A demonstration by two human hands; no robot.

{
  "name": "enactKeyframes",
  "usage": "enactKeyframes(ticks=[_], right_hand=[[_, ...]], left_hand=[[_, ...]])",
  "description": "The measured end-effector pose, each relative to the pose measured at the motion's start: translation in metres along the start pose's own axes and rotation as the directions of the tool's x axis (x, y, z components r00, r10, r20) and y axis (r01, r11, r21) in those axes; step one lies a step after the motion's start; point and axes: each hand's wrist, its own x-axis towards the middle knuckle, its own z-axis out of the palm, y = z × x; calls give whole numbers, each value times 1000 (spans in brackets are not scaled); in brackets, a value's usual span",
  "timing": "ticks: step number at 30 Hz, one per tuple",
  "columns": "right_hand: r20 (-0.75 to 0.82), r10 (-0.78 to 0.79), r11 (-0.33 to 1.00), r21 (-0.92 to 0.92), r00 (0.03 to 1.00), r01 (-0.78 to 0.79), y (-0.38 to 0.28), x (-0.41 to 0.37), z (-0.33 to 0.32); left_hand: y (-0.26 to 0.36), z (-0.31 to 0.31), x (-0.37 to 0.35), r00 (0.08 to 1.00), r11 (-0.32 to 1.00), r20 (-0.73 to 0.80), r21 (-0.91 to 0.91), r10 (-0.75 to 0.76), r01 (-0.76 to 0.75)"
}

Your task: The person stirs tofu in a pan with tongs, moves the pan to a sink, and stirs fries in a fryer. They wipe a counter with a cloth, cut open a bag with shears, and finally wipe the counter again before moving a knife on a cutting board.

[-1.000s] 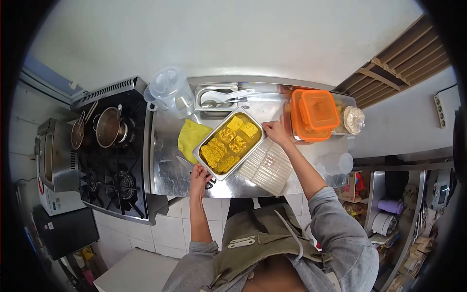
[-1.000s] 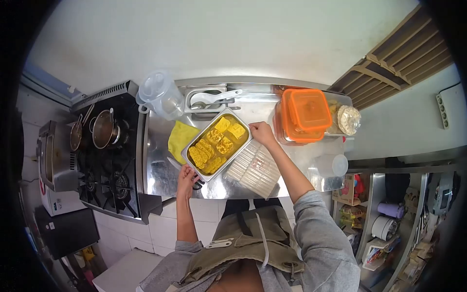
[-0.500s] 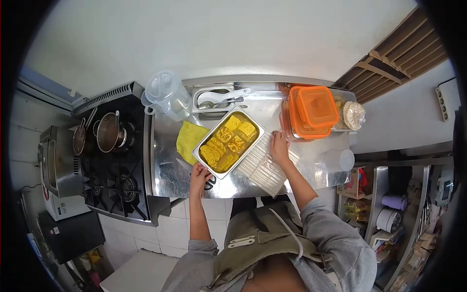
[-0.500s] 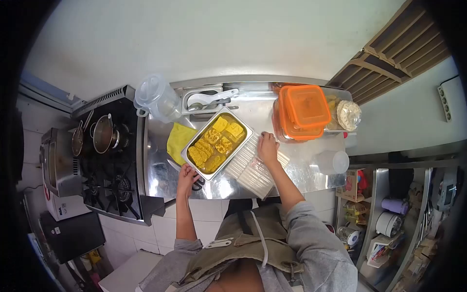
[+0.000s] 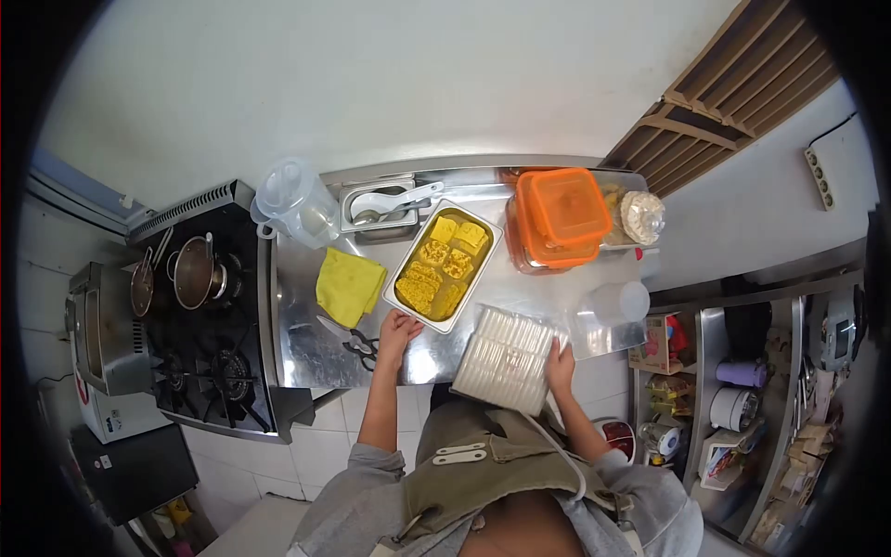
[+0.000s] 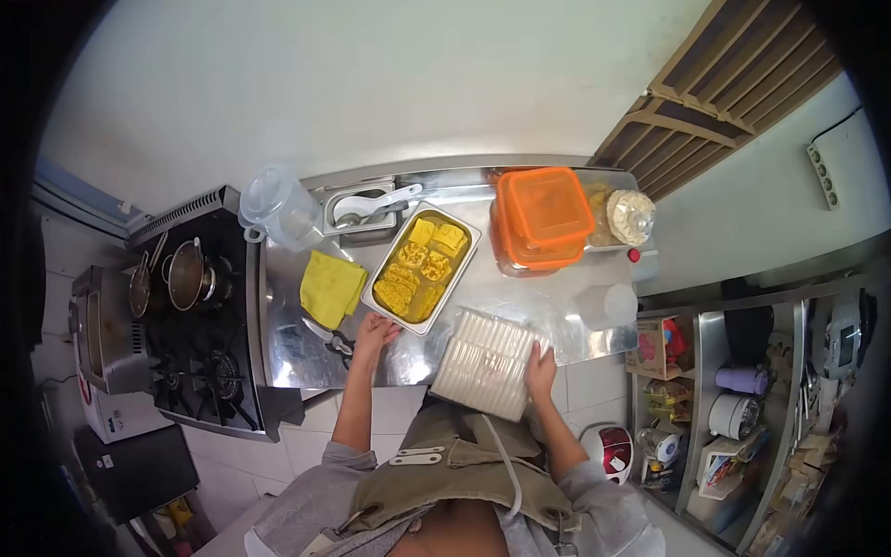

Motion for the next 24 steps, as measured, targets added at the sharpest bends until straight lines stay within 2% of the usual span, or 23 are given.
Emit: enactKeyframes(ticks=[3, 4, 7, 9, 10, 12, 13, 15, 20, 22, 24], right_hand=[[-33, 50, 999, -4, 998, -50, 5, -17, -26], [-55, -47, 997, 64, 997, 51, 7, -18, -34], [-36, -99, 994, 40, 994, 100, 10, -15, -55], [72, -164, 979, -112, 984, 172, 17, -12, -67], [175, -139, 983, -97, 975, 158, 4, -12, -78], [246, -250, 944, -155, 936, 293, -15, -17, -91], [251, -245, 943, -160, 936, 290, -13, -21, -94], [294, -355, 907, -122, 887, 404, -13, -23, -96], [345, -496, 826, -94, 797, 555, -21, -15, -112], [371, -551, 790, -58, 747, 611, -23, -8, -117], [394, -613, 736, -30, 685, 676, -25, -1, -122]], left_hand=[[-10, 37, -3, 1000, 1000, -23, -16, -11, 11], [-15, 48, -2, 1000, 1000, -23, -24, -16, 16], [-25, 82, 3, 998, 996, -59, -86, -19, 14], [-28, 103, 10, 996, 998, -87, -52, -37, 32], [-28, 113, 12, 992, 998, -113, -7, -57, 56], [-28, 131, 18, 992, 998, -112, -16, -66, 65], [-29, 138, 21, 992, 998, -108, -9, -61, 60], [-29, 151, 27, 993, 999, -110, -15, -39, 37], [-37, 163, 42, 988, 1000, -152, -29, -9, 5], [-39, 163, 44, 997, 999, -80, 42, 15, -12], [-39, 166, 40, 992, 999, -120, 38, 23, -18]])
